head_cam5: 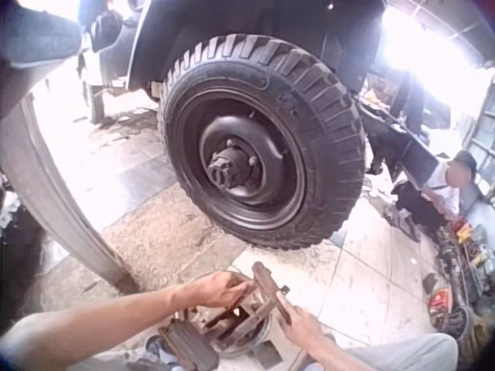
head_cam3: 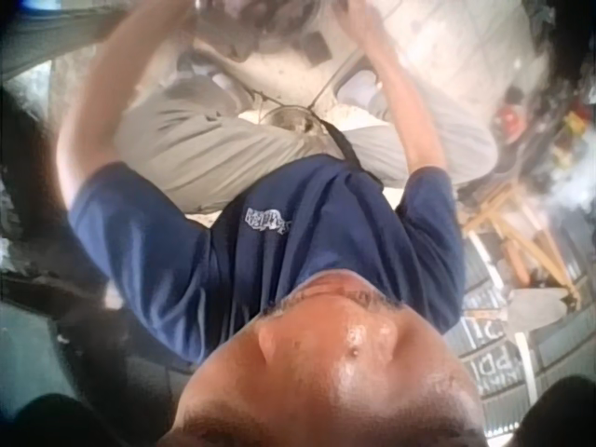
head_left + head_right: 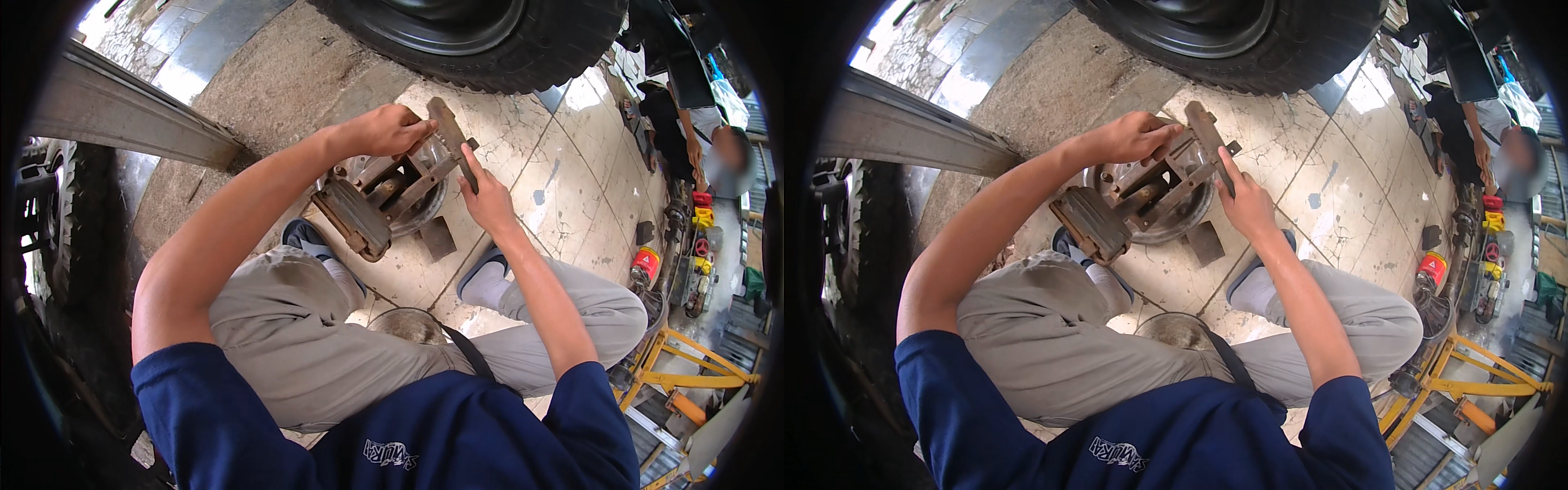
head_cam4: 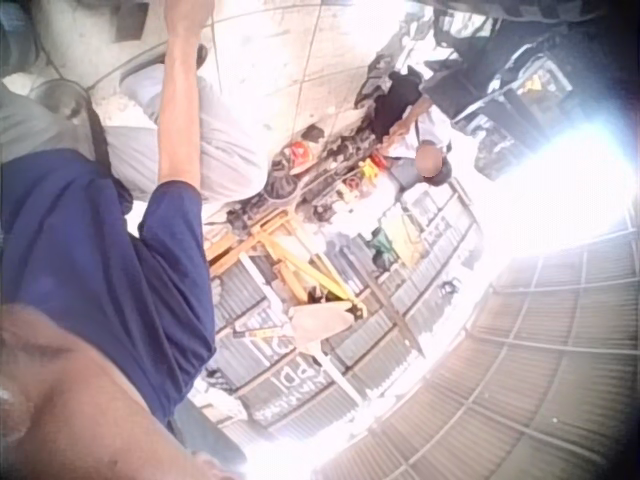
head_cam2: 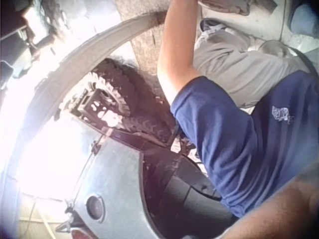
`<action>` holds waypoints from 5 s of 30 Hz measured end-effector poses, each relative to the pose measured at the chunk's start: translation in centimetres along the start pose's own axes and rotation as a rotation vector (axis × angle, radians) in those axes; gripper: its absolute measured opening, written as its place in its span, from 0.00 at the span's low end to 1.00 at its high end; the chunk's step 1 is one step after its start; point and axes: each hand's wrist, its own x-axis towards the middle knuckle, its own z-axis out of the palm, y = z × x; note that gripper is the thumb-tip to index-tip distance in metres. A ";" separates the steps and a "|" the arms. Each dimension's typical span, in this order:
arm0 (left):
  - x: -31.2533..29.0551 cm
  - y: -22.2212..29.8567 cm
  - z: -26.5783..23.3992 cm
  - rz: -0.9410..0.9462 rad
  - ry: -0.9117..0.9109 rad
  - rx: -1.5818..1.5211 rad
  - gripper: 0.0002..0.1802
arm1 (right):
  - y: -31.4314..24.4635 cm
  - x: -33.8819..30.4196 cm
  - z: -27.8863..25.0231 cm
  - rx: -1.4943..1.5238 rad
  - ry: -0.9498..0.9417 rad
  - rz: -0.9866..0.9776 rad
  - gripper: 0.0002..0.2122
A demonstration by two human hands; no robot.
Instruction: The person sits on the floor and uses a wire brush to clean a brake drum and brake shoes. They scrub the inner and outer surfaces of the drum and the friction material of the shoes, then place the cleaned shoes into the brake backing plate assembly.
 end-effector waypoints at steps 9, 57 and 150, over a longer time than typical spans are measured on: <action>-0.3 -1.8 -1.7 0.173 -0.065 0.848 0.21 | 0.0 -0.9 0.3 -0.006 0.081 -0.013 0.33; -2.4 -6.7 -4.2 -0.416 -0.455 0.976 0.24 | 0.3 1.9 -1.4 -0.091 -0.144 -0.050 0.29; -3.2 -7.1 -3.5 -0.405 -0.498 0.931 0.25 | 0.2 -4.6 3.1 -0.066 0.064 -0.231 0.34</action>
